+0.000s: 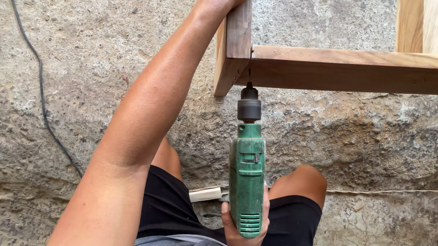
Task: Using an electric drill to create holes in wooden furniture components.
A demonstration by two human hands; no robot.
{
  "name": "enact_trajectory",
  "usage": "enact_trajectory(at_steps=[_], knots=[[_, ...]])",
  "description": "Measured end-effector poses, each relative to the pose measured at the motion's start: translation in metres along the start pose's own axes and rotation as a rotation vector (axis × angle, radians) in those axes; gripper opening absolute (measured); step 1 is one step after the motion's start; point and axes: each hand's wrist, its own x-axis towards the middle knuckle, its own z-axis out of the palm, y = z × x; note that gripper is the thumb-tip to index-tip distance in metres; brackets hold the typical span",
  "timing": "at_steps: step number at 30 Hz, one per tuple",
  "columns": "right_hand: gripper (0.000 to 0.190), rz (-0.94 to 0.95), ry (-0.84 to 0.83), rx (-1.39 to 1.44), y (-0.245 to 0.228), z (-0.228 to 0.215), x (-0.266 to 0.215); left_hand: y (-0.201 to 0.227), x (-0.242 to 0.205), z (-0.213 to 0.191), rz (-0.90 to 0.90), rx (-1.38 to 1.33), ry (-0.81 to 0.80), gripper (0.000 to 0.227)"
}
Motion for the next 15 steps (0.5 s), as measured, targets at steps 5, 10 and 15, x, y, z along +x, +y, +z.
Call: enact_trajectory(at_steps=[5, 10, 15], knots=[[0.084, -0.023, 0.004, -0.014, 0.001, 0.001, 0.003, 0.001, 0.002, -0.001, 0.022, 0.009, -0.006, 0.056], [0.085, 0.008, 0.008, 0.033, 0.009, 0.006, 0.013, 0.008, 0.008, 0.001, -0.080, -0.052, -0.032, 0.053], [0.084, 0.004, 0.016, 0.045, 0.008, 0.009, 0.007, 0.013, 0.009, -0.005, -0.073, -0.080, -0.042, 0.047]])
